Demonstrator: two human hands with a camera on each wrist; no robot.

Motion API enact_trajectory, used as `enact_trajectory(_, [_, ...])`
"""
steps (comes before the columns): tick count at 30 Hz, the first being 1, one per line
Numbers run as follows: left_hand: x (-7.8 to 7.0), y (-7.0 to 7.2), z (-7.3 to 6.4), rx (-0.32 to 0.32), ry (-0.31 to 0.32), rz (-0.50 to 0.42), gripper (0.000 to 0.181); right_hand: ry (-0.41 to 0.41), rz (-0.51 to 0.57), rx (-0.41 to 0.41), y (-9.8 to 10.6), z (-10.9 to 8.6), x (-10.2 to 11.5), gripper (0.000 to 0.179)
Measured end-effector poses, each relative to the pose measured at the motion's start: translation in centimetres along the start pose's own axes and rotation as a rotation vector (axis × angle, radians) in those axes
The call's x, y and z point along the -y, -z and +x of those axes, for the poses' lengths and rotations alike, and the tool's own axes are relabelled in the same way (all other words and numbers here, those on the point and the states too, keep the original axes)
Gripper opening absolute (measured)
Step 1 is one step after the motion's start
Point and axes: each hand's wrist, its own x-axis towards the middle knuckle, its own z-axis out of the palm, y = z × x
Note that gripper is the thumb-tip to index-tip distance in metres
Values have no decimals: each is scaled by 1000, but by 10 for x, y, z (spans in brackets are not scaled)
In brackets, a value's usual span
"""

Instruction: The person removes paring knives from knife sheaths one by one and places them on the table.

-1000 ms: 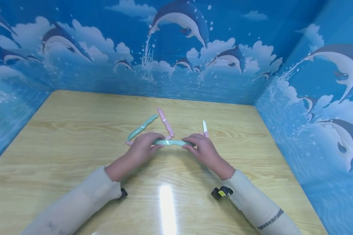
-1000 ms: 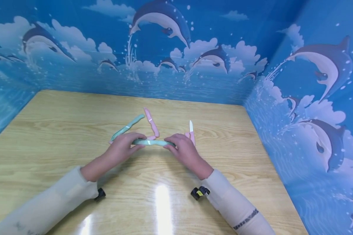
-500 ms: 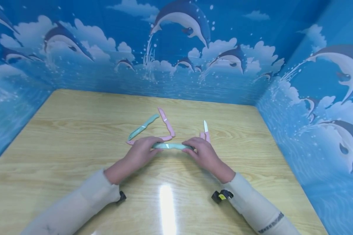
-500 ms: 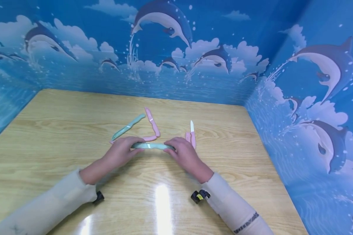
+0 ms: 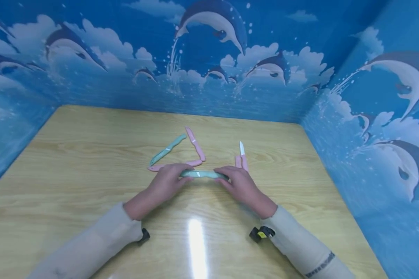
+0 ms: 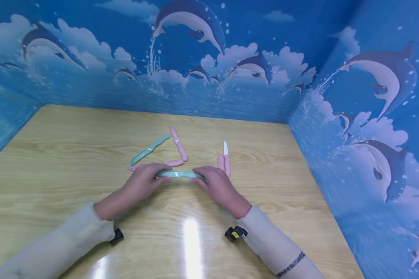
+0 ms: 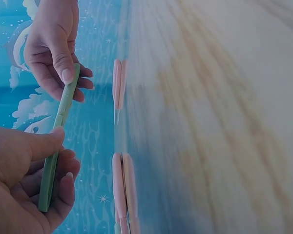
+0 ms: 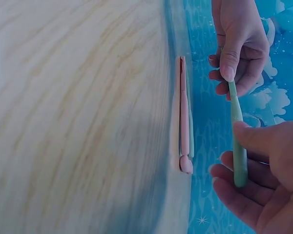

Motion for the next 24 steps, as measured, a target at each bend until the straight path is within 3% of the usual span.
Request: enact_trajectory(24, [-1, 8, -1, 17, 15, -5, 25, 27, -31, -19, 0, 6, 10, 27])
